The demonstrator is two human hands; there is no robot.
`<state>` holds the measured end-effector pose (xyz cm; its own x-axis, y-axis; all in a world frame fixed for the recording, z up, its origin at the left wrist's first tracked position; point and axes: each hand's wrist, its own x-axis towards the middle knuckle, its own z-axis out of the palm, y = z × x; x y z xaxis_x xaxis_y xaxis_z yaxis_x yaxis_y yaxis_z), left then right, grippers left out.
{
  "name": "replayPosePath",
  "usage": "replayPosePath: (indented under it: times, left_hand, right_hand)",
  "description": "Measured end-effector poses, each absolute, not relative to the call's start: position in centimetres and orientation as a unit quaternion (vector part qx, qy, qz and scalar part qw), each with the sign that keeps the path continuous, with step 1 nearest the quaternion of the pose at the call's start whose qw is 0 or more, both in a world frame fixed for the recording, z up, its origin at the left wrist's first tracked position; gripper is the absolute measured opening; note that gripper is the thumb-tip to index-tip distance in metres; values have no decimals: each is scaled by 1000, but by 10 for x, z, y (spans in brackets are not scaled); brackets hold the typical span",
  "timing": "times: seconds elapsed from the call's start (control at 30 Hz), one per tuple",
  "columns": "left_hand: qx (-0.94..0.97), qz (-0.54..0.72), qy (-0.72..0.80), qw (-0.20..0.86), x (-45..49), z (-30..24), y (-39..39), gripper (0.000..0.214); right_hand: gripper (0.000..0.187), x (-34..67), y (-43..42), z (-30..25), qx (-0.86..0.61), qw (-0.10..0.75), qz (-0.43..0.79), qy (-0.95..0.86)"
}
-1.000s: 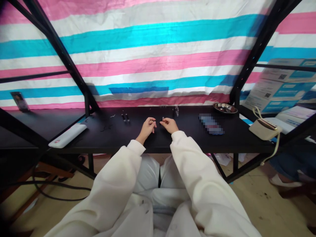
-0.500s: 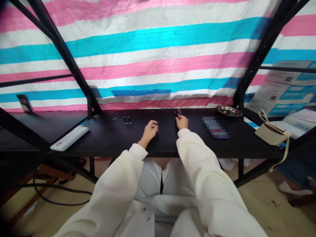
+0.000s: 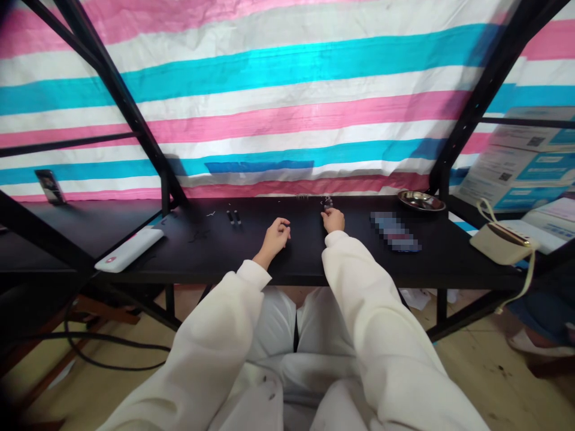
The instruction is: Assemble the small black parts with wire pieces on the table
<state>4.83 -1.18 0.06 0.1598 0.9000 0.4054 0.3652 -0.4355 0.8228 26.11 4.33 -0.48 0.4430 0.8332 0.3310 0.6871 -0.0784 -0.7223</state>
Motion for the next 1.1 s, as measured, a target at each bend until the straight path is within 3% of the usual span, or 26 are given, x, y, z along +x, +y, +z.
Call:
replayPosePath:
  times: [0.47, 0.7, 1.1]
  left_hand:
    - [706, 470, 449, 282, 48, -1, -10, 15]
    - [709, 469, 444, 282, 48, 0, -12, 15]
    - [708, 466, 450, 281, 48, 0, -12, 15]
  right_hand:
    - [12, 266, 46, -2, -740, 402, 92, -532]
    - [20, 268, 39, 4, -769, 410, 160, -464]
    - [3, 264, 31, 15, -768, 439, 206, -419]
